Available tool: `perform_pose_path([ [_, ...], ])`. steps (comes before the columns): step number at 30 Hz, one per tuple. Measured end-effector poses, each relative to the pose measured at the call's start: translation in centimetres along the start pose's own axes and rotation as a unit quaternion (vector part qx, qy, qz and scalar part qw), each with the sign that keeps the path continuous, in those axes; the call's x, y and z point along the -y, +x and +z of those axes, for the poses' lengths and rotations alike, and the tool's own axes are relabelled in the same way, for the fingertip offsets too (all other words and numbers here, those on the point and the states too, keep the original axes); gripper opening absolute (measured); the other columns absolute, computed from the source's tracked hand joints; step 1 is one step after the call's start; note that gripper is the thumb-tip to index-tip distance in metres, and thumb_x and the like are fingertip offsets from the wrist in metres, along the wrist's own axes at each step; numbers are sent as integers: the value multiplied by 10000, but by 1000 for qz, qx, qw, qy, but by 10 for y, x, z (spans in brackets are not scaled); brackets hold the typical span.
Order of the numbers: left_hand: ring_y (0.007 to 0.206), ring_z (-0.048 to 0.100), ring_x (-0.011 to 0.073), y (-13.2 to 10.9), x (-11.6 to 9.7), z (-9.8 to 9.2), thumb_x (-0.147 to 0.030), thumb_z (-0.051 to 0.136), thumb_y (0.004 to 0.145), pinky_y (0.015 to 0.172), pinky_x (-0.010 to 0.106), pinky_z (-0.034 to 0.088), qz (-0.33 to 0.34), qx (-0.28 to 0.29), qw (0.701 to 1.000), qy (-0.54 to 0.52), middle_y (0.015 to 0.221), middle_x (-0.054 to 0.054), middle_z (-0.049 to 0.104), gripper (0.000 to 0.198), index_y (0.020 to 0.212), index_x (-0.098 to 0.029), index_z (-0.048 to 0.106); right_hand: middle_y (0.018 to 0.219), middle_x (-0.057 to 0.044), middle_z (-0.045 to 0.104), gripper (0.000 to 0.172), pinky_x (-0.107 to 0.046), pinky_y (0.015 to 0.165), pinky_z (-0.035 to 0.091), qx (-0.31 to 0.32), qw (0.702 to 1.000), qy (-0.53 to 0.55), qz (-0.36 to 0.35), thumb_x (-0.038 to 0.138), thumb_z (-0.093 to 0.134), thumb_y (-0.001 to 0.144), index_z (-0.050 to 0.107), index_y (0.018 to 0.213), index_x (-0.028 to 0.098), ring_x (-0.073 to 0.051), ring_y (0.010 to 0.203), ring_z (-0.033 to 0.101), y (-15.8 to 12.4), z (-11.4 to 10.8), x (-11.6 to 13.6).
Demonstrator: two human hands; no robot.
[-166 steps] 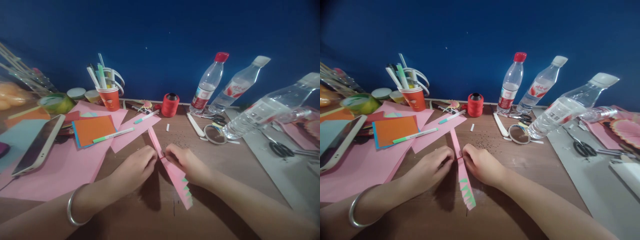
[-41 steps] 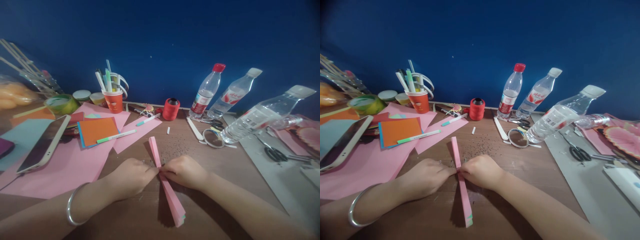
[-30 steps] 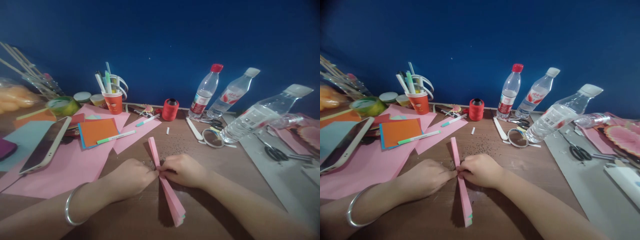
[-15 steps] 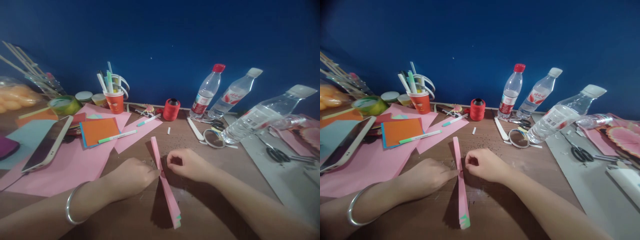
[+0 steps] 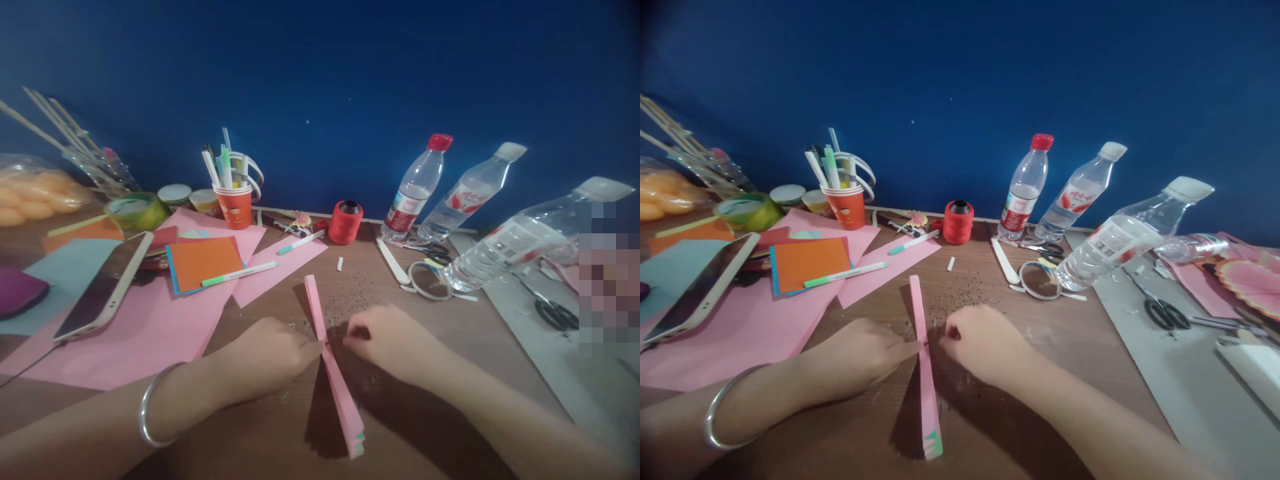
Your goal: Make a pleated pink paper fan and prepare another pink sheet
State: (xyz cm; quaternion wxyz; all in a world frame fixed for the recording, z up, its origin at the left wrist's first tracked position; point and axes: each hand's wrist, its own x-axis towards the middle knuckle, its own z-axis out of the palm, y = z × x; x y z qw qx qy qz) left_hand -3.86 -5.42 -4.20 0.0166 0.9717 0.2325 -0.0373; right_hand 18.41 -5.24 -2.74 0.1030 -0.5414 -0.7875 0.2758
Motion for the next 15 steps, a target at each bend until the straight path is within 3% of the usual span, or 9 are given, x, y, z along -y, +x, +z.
perform_pose_path([
  [3, 579, 635, 212, 1, 0, 1, -10, 485, 782, 462, 287, 443, -2, -10, 1000, -8, 685, 30, 656, 323, 1042, -168, 593, 621, -8, 678, 188, -234, 495, 355, 40, 999, -12, 3, 243, 570, 772, 681, 622, 216, -138, 541, 584, -4, 9, 6],
  [8, 581, 628, 204, 3, -1, 0, -24, 481, 794, 465, 285, 435, -12, 6, 1000, -26, 688, 27, 650, 199, 858, -172, 598, 698, 13, 715, 182, -223, 559, 410, 9, 997, 82, -4, 177, 551, 770, 718, 740, 240, -136, 600, 632, -2, 25, 8],
  [15, 565, 619, 206, 2, -1, 1, -14, 498, 766, 467, 284, 431, 2, 5, 1000, -2, 679, 30, 644, 185, 843, -165, 572, 704, 15, 720, 149, -230, 565, 405, -33, 994, 90, 43, 188, 588, 743, 723, 747, 253, -149, 629, 633, 1, 31, 13],
])
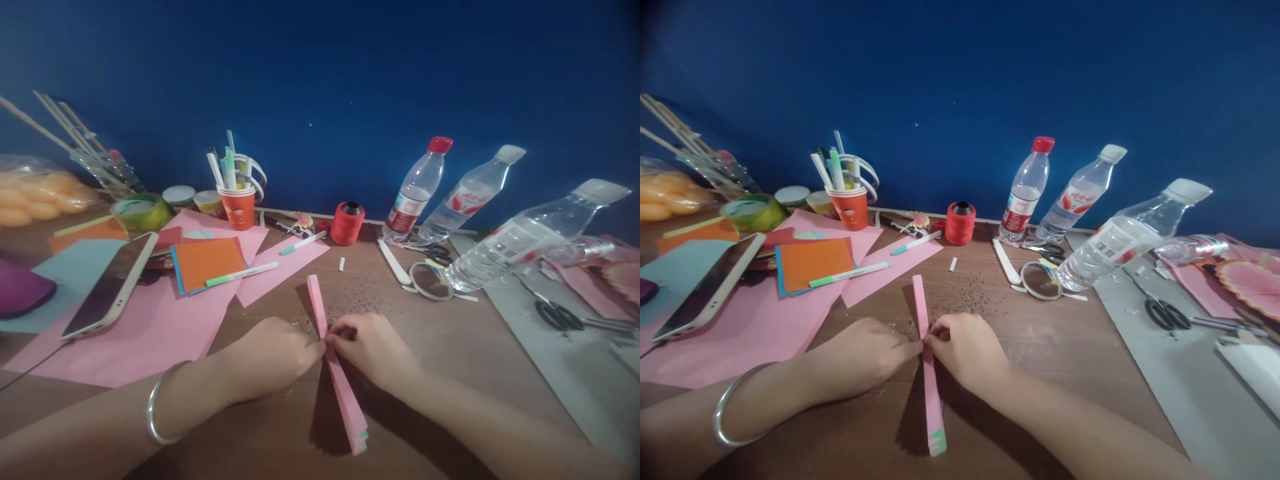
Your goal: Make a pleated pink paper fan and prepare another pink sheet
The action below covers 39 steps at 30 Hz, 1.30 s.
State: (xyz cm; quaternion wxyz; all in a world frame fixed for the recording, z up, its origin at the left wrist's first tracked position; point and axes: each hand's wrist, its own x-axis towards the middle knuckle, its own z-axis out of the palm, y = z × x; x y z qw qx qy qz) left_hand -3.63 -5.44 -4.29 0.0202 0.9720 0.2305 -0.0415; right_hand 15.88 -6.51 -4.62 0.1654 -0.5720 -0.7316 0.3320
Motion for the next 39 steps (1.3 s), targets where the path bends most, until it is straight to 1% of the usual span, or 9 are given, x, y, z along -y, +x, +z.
perform_pose_path([
  [3, 552, 617, 215, 1, -1, -2, -16, 498, 754, 464, 295, 437, 0, 11, 1000, 3, 667, 37, 640, 204, 881, -154, 578, 696, 14, 714, 159, -231, 546, 386, -11, 1000, -19, 12, 185, 583, 737, 722, 744, 263, -150, 618, 619, 1, 3, 0],
  [7, 534, 619, 231, 2, -3, -7, 0, 489, 731, 452, 310, 439, -15, 38, 999, 9, 648, 38, 643, 219, 847, -154, 592, 681, 17, 701, 179, -229, 535, 349, -25, 998, -51, 22, 124, 580, 679, 704, 696, 252, -143, 597, 589, 2, 7, 0],
  [11, 562, 631, 227, 2, -2, -5, -14, 500, 753, 466, 304, 449, -16, 29, 999, -7, 680, 36, 655, 187, 820, -161, 595, 637, 22, 659, 152, -220, 511, 292, -39, 997, -66, 1, 112, 571, 661, 661, 696, 228, -122, 557, 533, 0, 10, -3],
  [16, 581, 639, 228, 2, -1, -4, -22, 514, 766, 470, 308, 458, -11, 12, 1000, -9, 711, 34, 661, 176, 837, -157, 601, 671, 26, 621, 78, -207, 536, 293, -46, 998, -18, -44, 154, 537, 738, 593, 728, 207, -105, 579, 501, -2, 13, -4],
  [24, 554, 634, 225, 2, -1, -6, -25, 531, 761, 439, 298, 439, -6, 24, 1000, -10, 691, 32, 656, 158, 806, -158, 602, 734, 28, 590, 122, -191, 597, 337, -15, 992, 89, -89, 70, 514, 705, 546, 709, 188, -101, 664, 502, -2, 10, 0],
  [26, 549, 633, 222, 2, -1, -6, -17, 532, 753, 444, 293, 439, -7, 27, 1000, -10, 687, 31, 657, 165, 799, -160, 600, 709, 37, 593, 122, -181, 580, 347, -9, 989, 129, -78, 70, 500, 710, 528, 698, 188, -93, 637, 508, -2, 11, -1],
  [29, 532, 627, 221, 2, -1, -5, -3, 523, 744, 445, 292, 438, -8, 19, 1000, -15, 668, 35, 653, 181, 797, -158, 599, 629, 51, 591, 120, -165, 524, 347, -13, 983, 178, -36, 75, 486, 711, 513, 682, 188, -80, 557, 507, -1, 13, -2],
  [32, 532, 626, 227, 2, 0, -2, -7, 517, 751, 445, 297, 440, -1, 9, 1000, -25, 656, 39, 652, 173, 785, -156, 597, 587, 54, 588, 119, -160, 498, 341, -27, 983, 182, -16, 76, 494, 700, 535, 678, 186, -78, 530, 509, 1, 15, -2],
  [39, 544, 625, 224, 0, 1, 4, -18, 518, 758, 454, 297, 443, 1, -10, 999, -30, 677, 38, 648, 162, 794, -160, 584, 593, 46, 608, 91, -165, 493, 362, -38, 983, 180, -13, 108, 518, 712, 553, 687, 188, -85, 534, 528, 2, 19, -4],
])
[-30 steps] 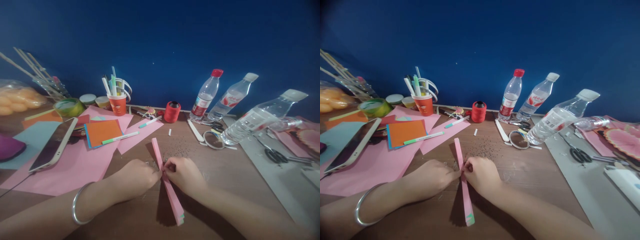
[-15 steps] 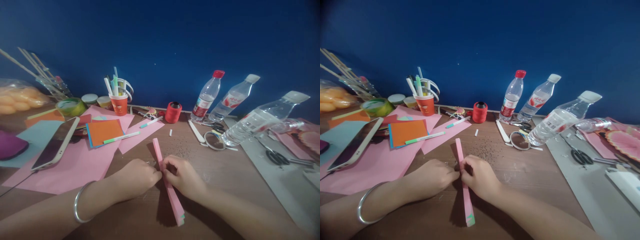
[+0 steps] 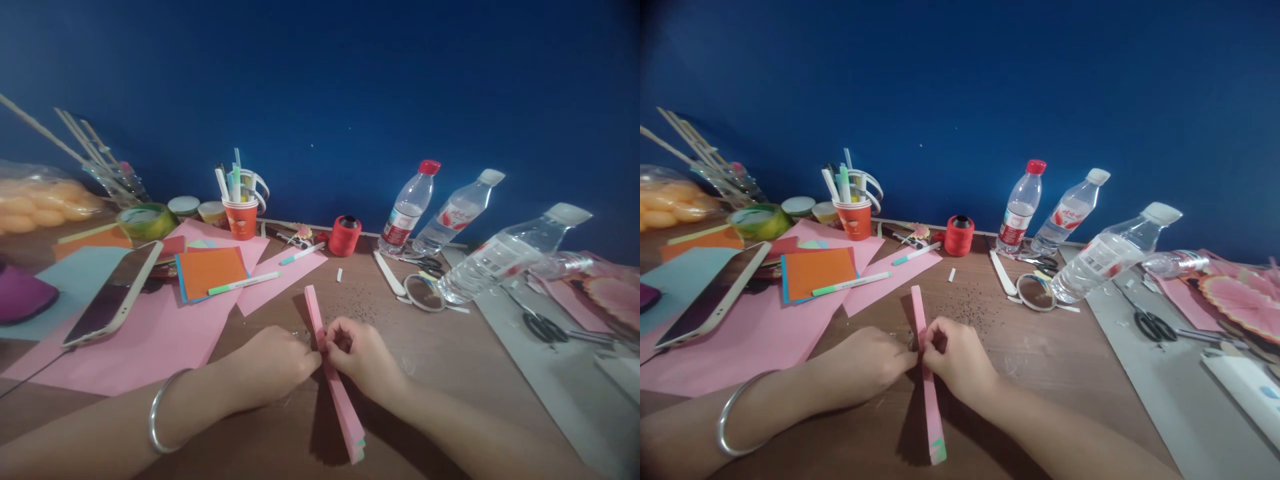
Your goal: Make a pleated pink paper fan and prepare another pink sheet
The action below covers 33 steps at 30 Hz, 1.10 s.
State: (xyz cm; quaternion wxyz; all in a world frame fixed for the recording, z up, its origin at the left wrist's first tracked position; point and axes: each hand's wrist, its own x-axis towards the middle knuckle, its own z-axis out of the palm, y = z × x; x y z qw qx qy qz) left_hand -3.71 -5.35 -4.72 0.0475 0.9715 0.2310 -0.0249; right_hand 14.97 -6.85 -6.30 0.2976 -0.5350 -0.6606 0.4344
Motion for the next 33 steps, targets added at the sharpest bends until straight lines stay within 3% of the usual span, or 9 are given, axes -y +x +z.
perform_pose_path([
  [8, 572, 629, 237, 0, -2, -3, -58, 535, 756, 457, 318, 454, -8, 16, 1000, 25, 694, 37, 651, 129, 814, -162, 586, 656, 34, 675, 124, -182, 554, 421, 3, 1000, -11, -5, 122, 551, 712, 646, 742, 196, -111, 598, 608, 0, -1, -1],
  [16, 628, 631, 231, -4, -2, 1, -108, 494, 819, 517, 328, 470, -11, -26, 999, 46, 763, 52, 654, 105, 866, -161, 572, 844, 22, 732, 251, -233, 716, 451, 0, 993, -101, -58, 99, 555, 718, 728, 820, 249, -152, 774, 662, -2, -4, 2],
  [21, 656, 631, 237, -3, -1, 0, -107, 458, 839, 559, 337, 475, -51, -37, 995, 77, 754, 59, 654, 149, 845, -160, 598, 819, 19, 722, 278, -215, 681, 459, 6, 994, -89, -64, 49, 528, 712, 699, 847, 221, -134, 744, 655, -6, -4, 3],
  [27, 676, 638, 241, -2, -3, -15, -192, 436, 853, 612, 347, 465, -123, -26, 992, 19, 735, 54, 668, 192, 766, -172, 606, 838, 4, 719, 246, -231, 682, 455, 16, 990, -121, -76, 76, 531, 759, 691, 873, 224, -150, 754, 656, -7, -5, 5],
  [33, 710, 626, 209, -1, -6, -18, -218, 437, 861, 611, 294, 417, -141, -47, 988, -44, 778, 14, 679, 183, 774, -201, 596, 852, 1, 715, 289, -233, 726, 441, 27, 984, -136, -114, 39, 515, 754, 712, 849, 227, -150, 789, 638, -5, -5, 3],
])
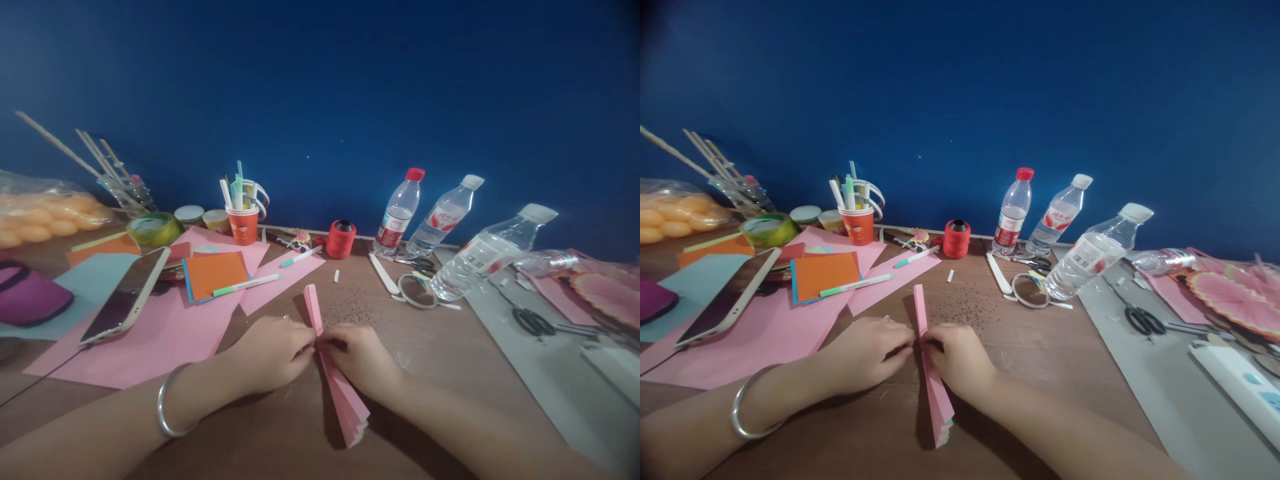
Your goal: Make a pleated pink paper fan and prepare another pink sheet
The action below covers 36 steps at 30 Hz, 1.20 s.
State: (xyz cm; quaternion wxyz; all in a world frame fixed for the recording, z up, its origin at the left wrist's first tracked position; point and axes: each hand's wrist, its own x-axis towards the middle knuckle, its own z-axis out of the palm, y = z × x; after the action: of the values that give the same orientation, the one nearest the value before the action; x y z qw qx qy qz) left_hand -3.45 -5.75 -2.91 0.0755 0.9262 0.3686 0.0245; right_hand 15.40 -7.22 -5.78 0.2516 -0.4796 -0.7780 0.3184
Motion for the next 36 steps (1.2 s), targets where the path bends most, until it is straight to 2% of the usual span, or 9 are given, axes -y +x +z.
perform_pose_path([
  [13, 582, 501, 126, 7, 0, 4, -233, 468, 832, 526, 237, 298, -90, -43, 971, -220, 619, -32, 561, 188, 678, -184, 566, 736, -2, 659, 215, -212, 627, 387, -5, 1000, -28, 14, 46, 515, 748, 674, 746, 191, -133, 688, 570, 1, 2, 2],
  [16, 458, 419, 99, 10, 2, 2, -272, 467, 821, 448, 228, 267, -159, -3, 906, -392, 495, -56, 445, 218, 642, -171, 535, 762, 0, 663, 219, -210, 637, 383, -1, 999, -31, 15, 43, 506, 748, 665, 754, 193, -130, 704, 573, 1, 2, 1],
  [19, 425, 445, 92, 12, 8, -2, -327, 408, 863, 412, 216, 324, -199, -36, 782, -589, 504, -45, 465, 243, 755, -159, 546, 793, -3, 676, 217, -209, 638, 389, 5, 999, -29, 26, 56, 515, 750, 671, 795, 199, -132, 716, 588, 0, 3, 0],
  [22, 867, 619, 148, 14, 16, -6, -327, 330, 909, 645, 249, 486, -162, -169, 723, -650, 1034, 89, 617, 318, 1141, -175, 485, 808, -8, 684, 186, -213, 654, 400, 4, 999, -24, 31, 82, 536, 760, 673, 801, 201, -139, 733, 602, 0, 4, -1],
  [24, 1138, 507, 171, 14, 19, -8, -294, 372, 895, 833, 286, 469, -165, -233, 748, -599, 1307, 93, 467, 377, 1264, -220, 374, 816, -8, 687, 173, -216, 665, 406, 3, 999, -17, 30, 92, 540, 767, 670, 796, 202, -141, 742, 606, 0, 4, -1],
  [27, 1054, 512, 170, 11, 17, -10, -231, 496, 814, 829, 291, 447, -212, -284, 829, -433, 1168, 64, 522, 316, 1126, -204, 454, 820, -4, 692, 191, -217, 671, 407, 1, 999, -12, 30, 83, 529, 769, 672, 795, 207, -140, 746, 611, 0, 3, 0],
  [30, 704, 518, 127, 5, 7, -11, -134, 474, 771, 634, 247, 417, -146, -186, 921, -310, 766, -12, 558, 70, 778, -188, 518, 796, -3, 692, 210, -217, 651, 401, 1, 999, -16, 33, 64, 521, 756, 673, 790, 205, -140, 724, 609, 0, 3, 0],
  [32, 628, 493, 123, 2, -2, -10, -76, 456, 734, 577, 241, 378, -84, -89, 961, -249, 662, -27, 531, 136, 671, -186, 505, 773, -3, 687, 211, -217, 637, 397, -1, 999, -21, 32, 54, 522, 746, 670, 774, 201, -139, 703, 602, 0, 3, 1],
  [36, 681, 537, 151, 1, -11, 3, -132, 482, 795, 611, 261, 393, -86, -35, 974, -209, 741, -8, 579, 103, 738, -189, 546, 771, -5, 686, 214, -220, 666, 408, -11, 1000, -15, 20, 41, 524, 739, 666, 754, 200, -139, 714, 601, 1, 3, 1],
])
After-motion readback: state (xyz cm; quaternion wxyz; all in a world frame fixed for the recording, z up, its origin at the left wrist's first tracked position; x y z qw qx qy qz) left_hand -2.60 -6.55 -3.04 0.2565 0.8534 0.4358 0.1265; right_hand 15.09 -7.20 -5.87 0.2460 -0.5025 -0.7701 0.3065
